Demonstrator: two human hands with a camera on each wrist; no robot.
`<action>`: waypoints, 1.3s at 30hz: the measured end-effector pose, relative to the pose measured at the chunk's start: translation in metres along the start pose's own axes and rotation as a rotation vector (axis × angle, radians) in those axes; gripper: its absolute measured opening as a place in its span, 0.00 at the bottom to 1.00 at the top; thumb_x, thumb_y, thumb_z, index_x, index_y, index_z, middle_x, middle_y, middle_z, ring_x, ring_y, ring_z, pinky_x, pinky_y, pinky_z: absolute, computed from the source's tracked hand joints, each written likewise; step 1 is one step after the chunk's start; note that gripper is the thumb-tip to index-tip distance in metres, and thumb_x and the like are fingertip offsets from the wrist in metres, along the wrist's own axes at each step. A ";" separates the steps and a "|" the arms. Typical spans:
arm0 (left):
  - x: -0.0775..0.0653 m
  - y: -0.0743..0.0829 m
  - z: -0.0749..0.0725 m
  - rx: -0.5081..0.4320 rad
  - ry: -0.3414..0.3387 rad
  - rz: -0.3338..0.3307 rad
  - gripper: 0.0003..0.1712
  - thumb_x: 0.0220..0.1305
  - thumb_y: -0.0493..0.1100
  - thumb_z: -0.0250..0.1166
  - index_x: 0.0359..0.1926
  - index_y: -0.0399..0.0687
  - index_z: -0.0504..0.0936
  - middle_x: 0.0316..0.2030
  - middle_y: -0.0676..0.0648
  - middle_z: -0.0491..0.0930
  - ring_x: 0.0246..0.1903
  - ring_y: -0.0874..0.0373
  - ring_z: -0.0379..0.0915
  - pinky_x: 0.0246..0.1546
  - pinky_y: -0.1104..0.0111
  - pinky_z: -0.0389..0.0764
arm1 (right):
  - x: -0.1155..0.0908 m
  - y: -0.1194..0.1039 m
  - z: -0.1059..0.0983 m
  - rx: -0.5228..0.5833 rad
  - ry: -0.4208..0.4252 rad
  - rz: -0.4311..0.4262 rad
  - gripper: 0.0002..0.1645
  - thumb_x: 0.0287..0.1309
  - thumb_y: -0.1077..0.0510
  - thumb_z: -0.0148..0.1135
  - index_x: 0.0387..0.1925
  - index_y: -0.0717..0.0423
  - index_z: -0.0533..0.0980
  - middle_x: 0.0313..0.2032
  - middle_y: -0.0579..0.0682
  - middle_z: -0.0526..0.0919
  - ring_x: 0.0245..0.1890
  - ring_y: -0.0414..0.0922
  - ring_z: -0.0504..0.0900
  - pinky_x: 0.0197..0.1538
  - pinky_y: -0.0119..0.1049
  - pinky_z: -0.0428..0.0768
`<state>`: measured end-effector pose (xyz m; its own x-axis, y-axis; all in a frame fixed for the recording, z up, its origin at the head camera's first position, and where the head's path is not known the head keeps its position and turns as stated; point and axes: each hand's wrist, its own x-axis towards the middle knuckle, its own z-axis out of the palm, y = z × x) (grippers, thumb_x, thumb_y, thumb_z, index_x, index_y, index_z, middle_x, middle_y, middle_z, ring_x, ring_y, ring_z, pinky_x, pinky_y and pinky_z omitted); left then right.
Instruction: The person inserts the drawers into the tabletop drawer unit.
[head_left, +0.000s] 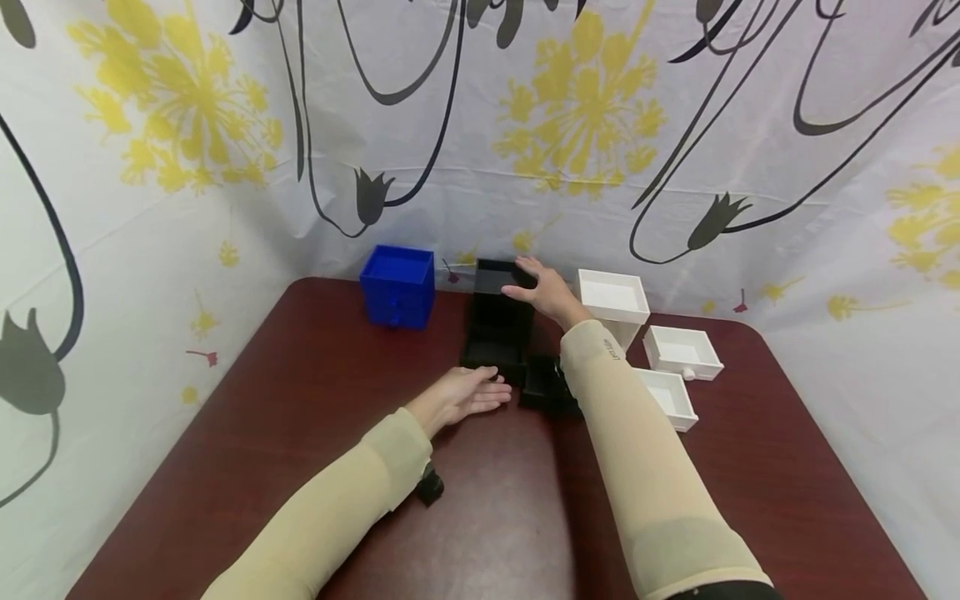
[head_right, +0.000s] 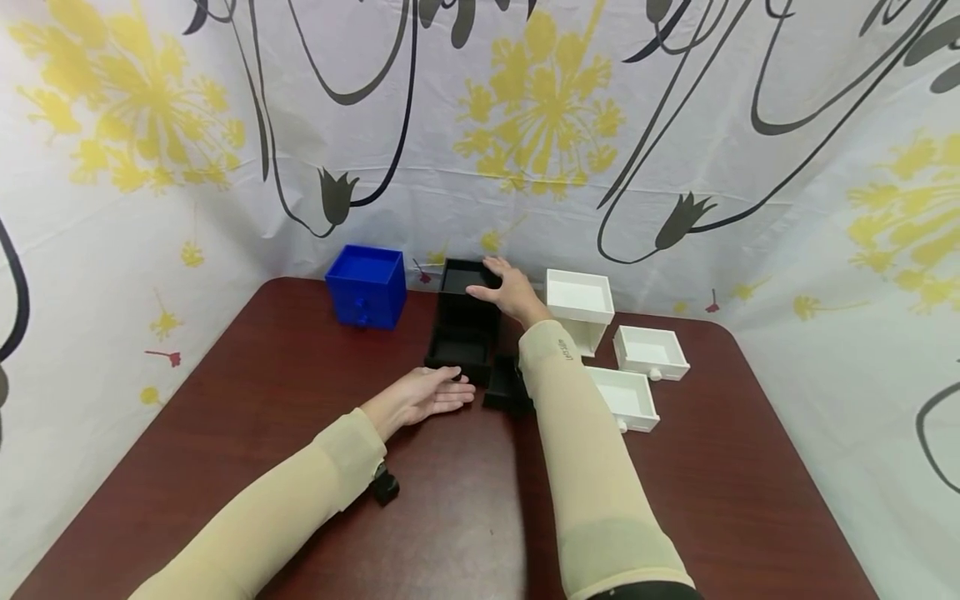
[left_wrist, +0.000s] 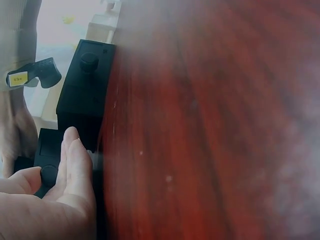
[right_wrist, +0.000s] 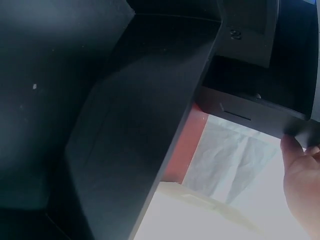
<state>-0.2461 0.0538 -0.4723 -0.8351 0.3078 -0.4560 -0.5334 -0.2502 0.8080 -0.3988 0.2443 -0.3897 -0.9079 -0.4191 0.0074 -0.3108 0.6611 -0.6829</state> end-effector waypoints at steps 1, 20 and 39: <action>0.001 0.001 0.000 -0.002 0.002 -0.004 0.21 0.77 0.44 0.58 0.59 0.30 0.76 0.55 0.32 0.81 0.55 0.44 0.81 0.59 0.57 0.79 | 0.000 0.000 0.000 -0.004 0.001 -0.001 0.51 0.65 0.39 0.66 0.80 0.50 0.54 0.81 0.51 0.45 0.80 0.52 0.42 0.77 0.55 0.51; 0.017 0.007 0.000 0.008 -0.005 -0.022 0.20 0.78 0.45 0.56 0.57 0.32 0.77 0.55 0.33 0.81 0.55 0.45 0.81 0.61 0.57 0.78 | 0.000 -0.004 0.002 0.000 0.009 -0.008 0.49 0.67 0.41 0.66 0.79 0.52 0.56 0.80 0.52 0.47 0.80 0.51 0.43 0.78 0.52 0.51; 0.027 0.010 0.003 0.005 -0.007 -0.034 0.20 0.78 0.45 0.57 0.58 0.31 0.77 0.55 0.33 0.82 0.54 0.46 0.82 0.60 0.57 0.79 | 0.002 0.000 0.000 -0.010 0.009 0.004 0.49 0.66 0.39 0.65 0.79 0.49 0.56 0.81 0.49 0.47 0.80 0.50 0.42 0.77 0.53 0.51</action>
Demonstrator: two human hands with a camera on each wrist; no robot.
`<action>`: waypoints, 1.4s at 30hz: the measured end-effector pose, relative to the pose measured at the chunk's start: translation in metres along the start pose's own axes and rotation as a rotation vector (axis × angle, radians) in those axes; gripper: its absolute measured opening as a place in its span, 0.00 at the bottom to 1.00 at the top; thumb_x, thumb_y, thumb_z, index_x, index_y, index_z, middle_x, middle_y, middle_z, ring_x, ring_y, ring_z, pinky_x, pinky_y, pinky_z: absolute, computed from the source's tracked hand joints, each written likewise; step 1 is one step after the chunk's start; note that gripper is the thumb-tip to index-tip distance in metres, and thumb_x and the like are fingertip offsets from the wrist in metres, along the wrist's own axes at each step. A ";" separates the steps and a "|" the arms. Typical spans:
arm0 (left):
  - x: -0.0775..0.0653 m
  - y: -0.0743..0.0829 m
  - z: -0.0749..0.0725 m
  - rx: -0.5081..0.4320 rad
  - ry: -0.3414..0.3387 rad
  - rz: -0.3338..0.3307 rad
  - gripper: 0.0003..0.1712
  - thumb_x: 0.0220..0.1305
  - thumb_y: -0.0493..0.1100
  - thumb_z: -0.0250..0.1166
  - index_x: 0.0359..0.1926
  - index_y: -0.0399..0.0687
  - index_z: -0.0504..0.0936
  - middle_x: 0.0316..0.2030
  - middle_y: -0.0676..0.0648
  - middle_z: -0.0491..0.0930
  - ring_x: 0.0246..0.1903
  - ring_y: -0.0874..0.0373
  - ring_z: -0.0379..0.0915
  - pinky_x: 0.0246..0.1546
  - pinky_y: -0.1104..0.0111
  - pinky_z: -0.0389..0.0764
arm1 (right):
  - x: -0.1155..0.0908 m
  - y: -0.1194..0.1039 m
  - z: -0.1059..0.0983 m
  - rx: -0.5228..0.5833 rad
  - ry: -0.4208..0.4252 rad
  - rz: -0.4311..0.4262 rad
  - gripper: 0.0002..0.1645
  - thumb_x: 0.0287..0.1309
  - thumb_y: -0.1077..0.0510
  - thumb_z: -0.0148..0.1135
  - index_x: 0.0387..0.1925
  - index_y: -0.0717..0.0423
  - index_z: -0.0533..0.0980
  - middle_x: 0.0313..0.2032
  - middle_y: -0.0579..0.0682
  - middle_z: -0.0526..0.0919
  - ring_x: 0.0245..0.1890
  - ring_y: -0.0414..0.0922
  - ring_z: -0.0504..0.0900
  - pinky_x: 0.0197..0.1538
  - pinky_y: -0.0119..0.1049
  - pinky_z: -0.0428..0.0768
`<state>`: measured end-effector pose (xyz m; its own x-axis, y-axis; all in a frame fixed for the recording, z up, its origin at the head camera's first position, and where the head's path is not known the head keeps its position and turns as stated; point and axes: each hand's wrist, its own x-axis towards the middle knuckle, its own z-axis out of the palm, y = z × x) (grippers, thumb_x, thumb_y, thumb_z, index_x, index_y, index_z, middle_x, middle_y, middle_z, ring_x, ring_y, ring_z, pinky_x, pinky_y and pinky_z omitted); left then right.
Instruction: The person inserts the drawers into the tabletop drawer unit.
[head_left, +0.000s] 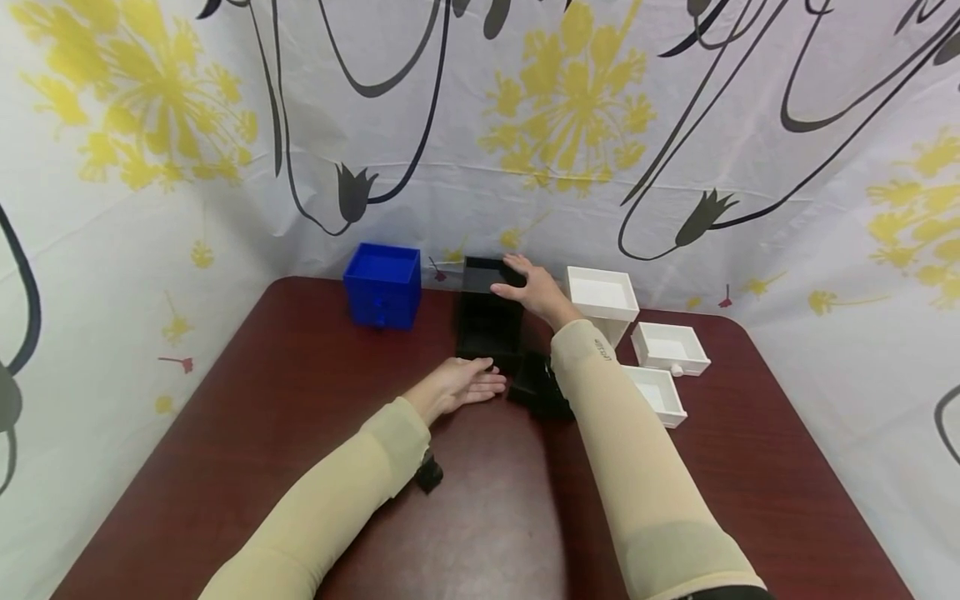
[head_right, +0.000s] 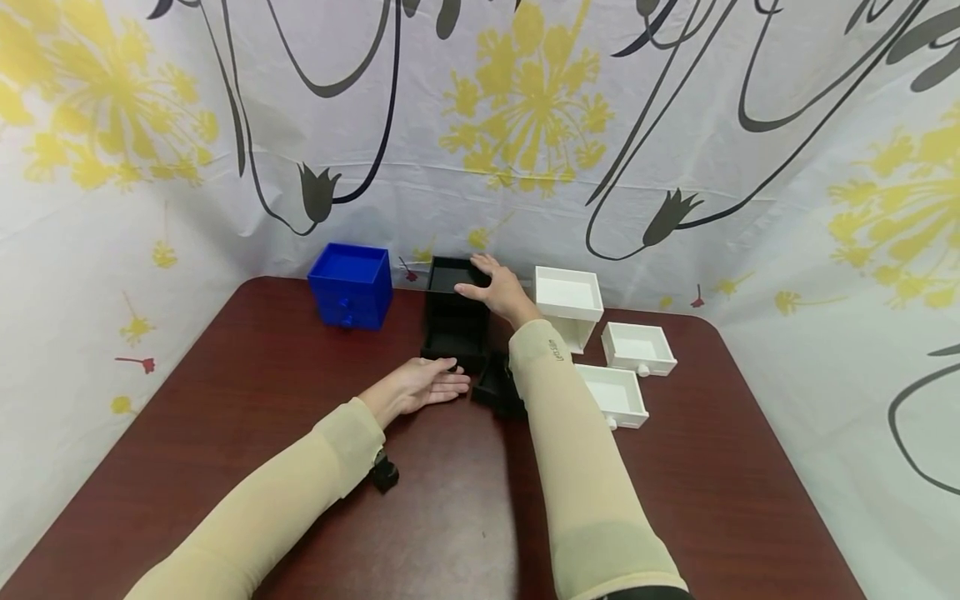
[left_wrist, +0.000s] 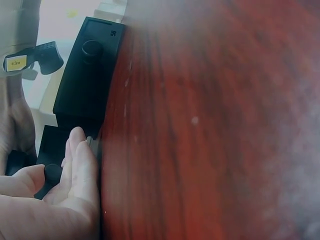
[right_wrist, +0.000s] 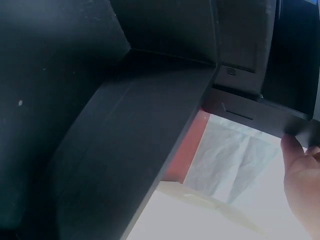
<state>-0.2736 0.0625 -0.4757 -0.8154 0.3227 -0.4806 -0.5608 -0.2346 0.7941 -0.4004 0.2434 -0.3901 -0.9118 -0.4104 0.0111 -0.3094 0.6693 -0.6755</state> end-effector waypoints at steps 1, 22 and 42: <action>0.000 0.000 0.000 -0.003 0.000 -0.002 0.20 0.78 0.45 0.57 0.58 0.31 0.77 0.55 0.33 0.82 0.53 0.47 0.82 0.59 0.57 0.79 | 0.000 0.000 0.000 0.006 0.000 0.002 0.49 0.66 0.39 0.66 0.79 0.49 0.56 0.81 0.49 0.47 0.80 0.49 0.42 0.77 0.53 0.51; 0.002 0.001 -0.003 0.003 -0.010 0.006 0.22 0.79 0.46 0.55 0.61 0.31 0.75 0.57 0.33 0.80 0.57 0.45 0.80 0.61 0.55 0.78 | -0.001 -0.001 0.000 0.023 0.007 -0.001 0.49 0.65 0.39 0.66 0.79 0.50 0.57 0.80 0.49 0.48 0.80 0.51 0.41 0.78 0.54 0.48; -0.002 -0.001 0.000 -0.041 0.007 0.032 0.23 0.80 0.45 0.54 0.63 0.30 0.72 0.59 0.31 0.78 0.60 0.44 0.77 0.62 0.54 0.76 | -0.002 -0.003 0.001 0.023 0.012 -0.018 0.47 0.67 0.41 0.65 0.78 0.52 0.58 0.80 0.49 0.51 0.80 0.48 0.43 0.78 0.51 0.51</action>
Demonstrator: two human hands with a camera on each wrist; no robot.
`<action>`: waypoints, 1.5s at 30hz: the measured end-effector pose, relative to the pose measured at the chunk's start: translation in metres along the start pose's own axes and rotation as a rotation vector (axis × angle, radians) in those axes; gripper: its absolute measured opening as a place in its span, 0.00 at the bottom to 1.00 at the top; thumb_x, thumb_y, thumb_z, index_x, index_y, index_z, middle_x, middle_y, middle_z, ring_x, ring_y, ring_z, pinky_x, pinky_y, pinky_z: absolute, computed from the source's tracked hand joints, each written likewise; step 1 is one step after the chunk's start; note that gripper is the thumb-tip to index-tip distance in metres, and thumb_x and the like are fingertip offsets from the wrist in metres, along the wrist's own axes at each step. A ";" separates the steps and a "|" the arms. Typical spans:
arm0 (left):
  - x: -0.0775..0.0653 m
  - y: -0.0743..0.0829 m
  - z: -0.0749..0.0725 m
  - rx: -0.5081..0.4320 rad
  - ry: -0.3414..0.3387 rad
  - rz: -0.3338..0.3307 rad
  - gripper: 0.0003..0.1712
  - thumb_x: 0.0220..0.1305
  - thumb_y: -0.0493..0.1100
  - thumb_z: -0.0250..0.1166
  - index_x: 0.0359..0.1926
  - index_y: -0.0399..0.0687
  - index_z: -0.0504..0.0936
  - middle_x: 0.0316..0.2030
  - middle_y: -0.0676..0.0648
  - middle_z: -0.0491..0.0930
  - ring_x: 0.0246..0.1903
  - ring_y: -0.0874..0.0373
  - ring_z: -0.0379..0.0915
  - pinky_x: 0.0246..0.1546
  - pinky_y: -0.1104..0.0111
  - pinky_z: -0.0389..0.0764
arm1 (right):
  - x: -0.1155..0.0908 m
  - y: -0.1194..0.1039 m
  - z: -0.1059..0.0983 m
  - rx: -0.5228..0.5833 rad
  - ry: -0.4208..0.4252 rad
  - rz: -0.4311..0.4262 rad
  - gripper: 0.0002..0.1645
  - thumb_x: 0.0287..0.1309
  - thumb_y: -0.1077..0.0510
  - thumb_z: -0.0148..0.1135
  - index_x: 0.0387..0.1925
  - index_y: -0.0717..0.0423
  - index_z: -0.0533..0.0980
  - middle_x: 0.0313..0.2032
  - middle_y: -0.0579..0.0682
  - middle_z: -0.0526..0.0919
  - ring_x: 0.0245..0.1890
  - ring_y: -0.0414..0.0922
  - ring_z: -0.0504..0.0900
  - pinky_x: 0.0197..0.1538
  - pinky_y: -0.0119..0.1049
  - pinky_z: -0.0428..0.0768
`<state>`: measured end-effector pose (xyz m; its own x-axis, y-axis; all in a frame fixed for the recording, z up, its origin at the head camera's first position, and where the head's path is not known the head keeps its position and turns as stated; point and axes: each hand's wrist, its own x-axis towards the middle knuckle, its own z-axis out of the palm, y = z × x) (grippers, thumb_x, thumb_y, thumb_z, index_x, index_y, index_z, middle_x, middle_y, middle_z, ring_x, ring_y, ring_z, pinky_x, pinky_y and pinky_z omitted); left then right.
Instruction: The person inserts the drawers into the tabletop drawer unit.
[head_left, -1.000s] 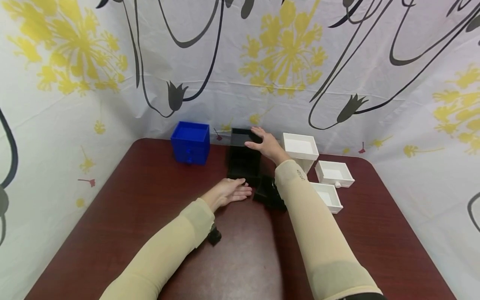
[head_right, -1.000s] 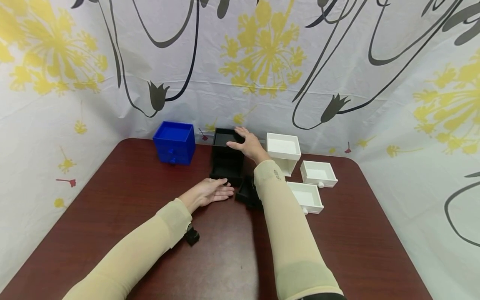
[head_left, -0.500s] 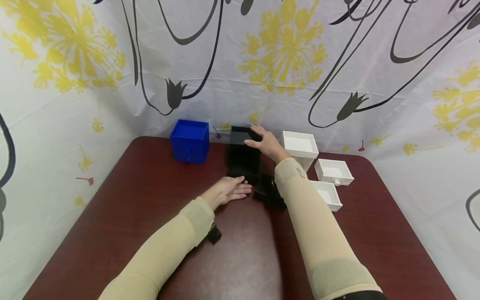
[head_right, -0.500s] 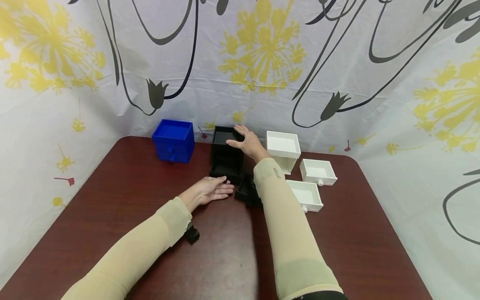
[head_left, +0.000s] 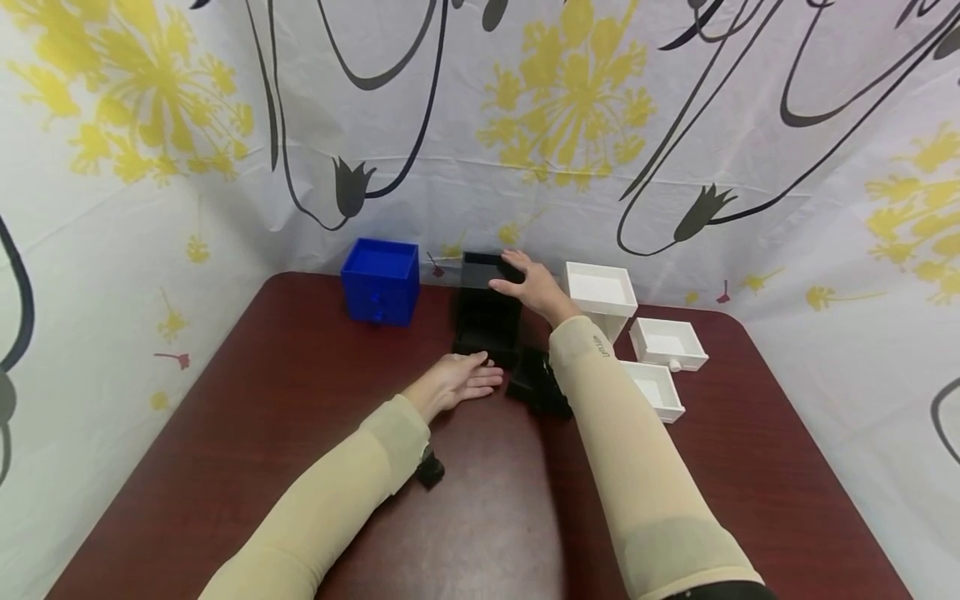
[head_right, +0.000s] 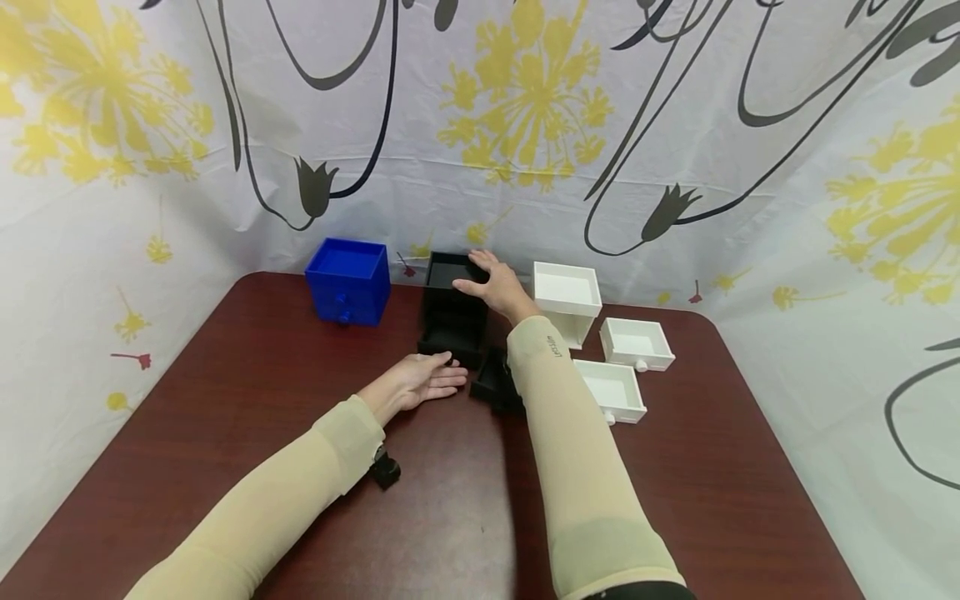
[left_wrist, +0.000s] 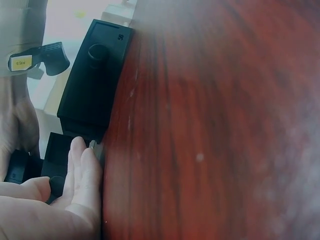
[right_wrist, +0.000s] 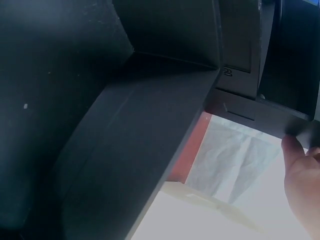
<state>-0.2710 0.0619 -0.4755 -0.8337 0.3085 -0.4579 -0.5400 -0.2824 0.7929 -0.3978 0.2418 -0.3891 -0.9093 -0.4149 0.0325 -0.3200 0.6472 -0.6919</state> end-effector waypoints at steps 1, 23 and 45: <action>0.000 0.000 0.000 0.001 0.001 0.004 0.23 0.80 0.45 0.54 0.63 0.30 0.72 0.59 0.31 0.78 0.60 0.44 0.77 0.62 0.54 0.76 | 0.000 0.000 0.000 -0.001 0.000 0.000 0.47 0.67 0.41 0.65 0.78 0.52 0.58 0.80 0.49 0.51 0.80 0.47 0.43 0.78 0.51 0.51; -0.001 -0.004 0.003 0.019 0.021 0.031 0.25 0.80 0.46 0.54 0.65 0.30 0.71 0.57 0.33 0.80 0.56 0.46 0.81 0.58 0.57 0.79 | 0.001 0.001 0.001 -0.007 -0.004 0.010 0.48 0.66 0.40 0.66 0.79 0.51 0.57 0.80 0.48 0.49 0.80 0.46 0.42 0.78 0.51 0.51; -0.003 -0.009 0.005 -0.031 0.082 0.068 0.24 0.79 0.47 0.56 0.64 0.33 0.73 0.54 0.35 0.83 0.53 0.49 0.83 0.55 0.60 0.81 | 0.000 0.002 0.000 -0.019 -0.011 0.008 0.48 0.67 0.38 0.64 0.79 0.50 0.57 0.80 0.47 0.48 0.80 0.46 0.40 0.78 0.52 0.49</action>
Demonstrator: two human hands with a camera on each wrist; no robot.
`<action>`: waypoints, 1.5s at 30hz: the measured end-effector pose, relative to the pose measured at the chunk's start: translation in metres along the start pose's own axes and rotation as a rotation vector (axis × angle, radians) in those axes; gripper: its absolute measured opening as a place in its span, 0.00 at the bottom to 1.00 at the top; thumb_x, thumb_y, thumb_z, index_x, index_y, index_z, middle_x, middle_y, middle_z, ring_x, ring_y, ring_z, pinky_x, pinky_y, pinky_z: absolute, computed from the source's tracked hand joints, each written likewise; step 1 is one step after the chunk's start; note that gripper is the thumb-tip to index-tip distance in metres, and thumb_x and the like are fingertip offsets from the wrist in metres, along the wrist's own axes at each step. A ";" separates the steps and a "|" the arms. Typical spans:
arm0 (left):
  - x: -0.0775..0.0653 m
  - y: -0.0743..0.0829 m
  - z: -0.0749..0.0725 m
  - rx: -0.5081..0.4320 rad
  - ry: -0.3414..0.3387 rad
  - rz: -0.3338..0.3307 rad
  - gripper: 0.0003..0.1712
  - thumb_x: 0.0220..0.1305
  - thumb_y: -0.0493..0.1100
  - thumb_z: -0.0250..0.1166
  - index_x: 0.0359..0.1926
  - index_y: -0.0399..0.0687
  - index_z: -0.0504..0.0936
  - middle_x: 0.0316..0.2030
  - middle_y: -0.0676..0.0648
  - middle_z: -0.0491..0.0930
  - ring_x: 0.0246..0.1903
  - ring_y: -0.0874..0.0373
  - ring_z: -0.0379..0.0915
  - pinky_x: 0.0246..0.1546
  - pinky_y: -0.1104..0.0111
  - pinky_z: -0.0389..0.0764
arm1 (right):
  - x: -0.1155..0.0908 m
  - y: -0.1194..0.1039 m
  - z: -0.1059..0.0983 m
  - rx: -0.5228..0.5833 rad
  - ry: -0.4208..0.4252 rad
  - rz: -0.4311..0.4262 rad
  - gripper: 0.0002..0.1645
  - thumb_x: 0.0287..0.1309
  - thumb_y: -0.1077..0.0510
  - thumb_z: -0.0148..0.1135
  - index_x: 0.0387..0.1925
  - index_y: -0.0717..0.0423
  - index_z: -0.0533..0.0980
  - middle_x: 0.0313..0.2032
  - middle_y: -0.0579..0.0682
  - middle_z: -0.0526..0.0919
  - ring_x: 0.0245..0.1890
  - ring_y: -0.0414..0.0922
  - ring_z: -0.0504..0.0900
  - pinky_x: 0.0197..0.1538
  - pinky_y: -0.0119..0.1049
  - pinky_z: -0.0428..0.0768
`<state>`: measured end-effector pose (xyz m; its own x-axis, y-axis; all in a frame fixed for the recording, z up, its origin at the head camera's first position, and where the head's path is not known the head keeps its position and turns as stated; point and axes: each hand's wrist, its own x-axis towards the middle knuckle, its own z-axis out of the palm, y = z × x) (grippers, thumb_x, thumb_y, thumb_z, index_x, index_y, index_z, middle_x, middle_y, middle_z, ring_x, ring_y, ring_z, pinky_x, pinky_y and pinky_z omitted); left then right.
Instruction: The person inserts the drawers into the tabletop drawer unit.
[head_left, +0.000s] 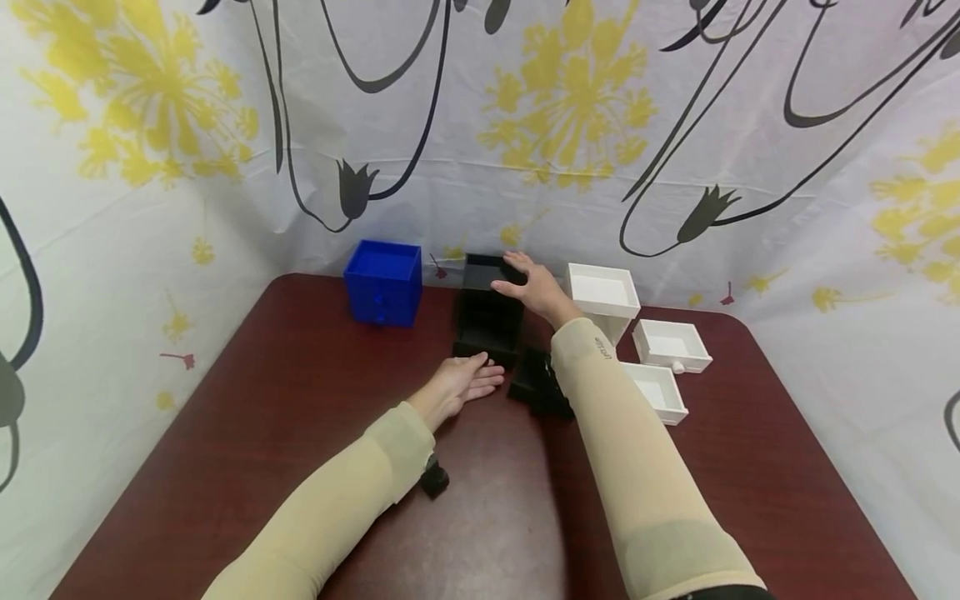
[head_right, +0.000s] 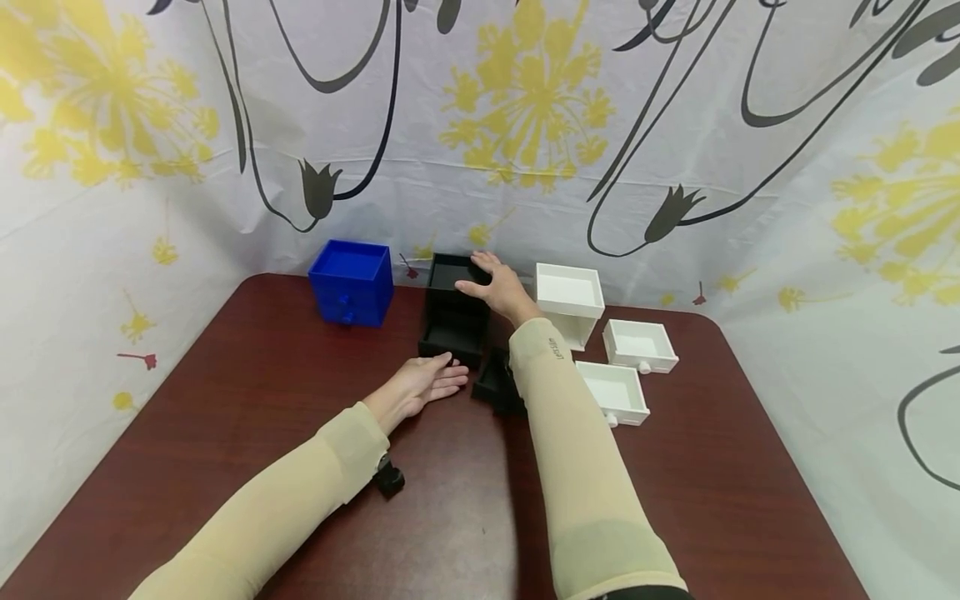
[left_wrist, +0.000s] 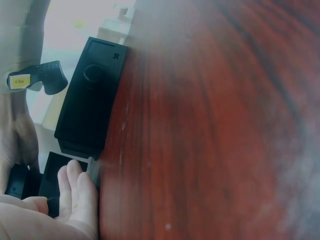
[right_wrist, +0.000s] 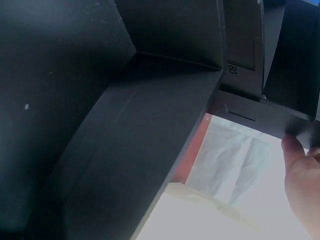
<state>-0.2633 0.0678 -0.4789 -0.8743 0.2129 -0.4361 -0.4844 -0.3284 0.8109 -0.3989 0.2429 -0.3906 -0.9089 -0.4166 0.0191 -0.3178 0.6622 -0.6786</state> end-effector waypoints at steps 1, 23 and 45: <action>0.000 0.000 0.000 -0.001 0.000 0.000 0.24 0.79 0.47 0.56 0.64 0.33 0.73 0.54 0.35 0.83 0.53 0.49 0.83 0.55 0.60 0.82 | 0.000 0.000 0.000 0.004 0.001 0.002 0.48 0.67 0.38 0.64 0.79 0.50 0.57 0.80 0.47 0.48 0.80 0.46 0.40 0.78 0.52 0.49; -0.003 0.003 0.003 0.011 -0.014 0.003 0.24 0.80 0.45 0.53 0.65 0.31 0.71 0.55 0.33 0.82 0.55 0.46 0.81 0.58 0.58 0.80 | 0.001 0.003 0.000 0.000 0.003 -0.006 0.47 0.68 0.37 0.63 0.79 0.49 0.56 0.81 0.47 0.47 0.80 0.46 0.41 0.78 0.53 0.49; 0.000 0.007 0.006 0.221 -0.009 -0.048 0.24 0.78 0.48 0.57 0.59 0.30 0.76 0.50 0.36 0.85 0.49 0.49 0.85 0.48 0.60 0.85 | 0.001 0.003 -0.002 -0.005 -0.011 -0.010 0.47 0.68 0.38 0.62 0.79 0.49 0.56 0.80 0.47 0.48 0.80 0.46 0.40 0.78 0.51 0.49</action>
<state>-0.2667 0.0711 -0.4707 -0.8497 0.2324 -0.4734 -0.5063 -0.1085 0.8555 -0.4009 0.2455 -0.3914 -0.9026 -0.4302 0.0181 -0.3285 0.6608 -0.6749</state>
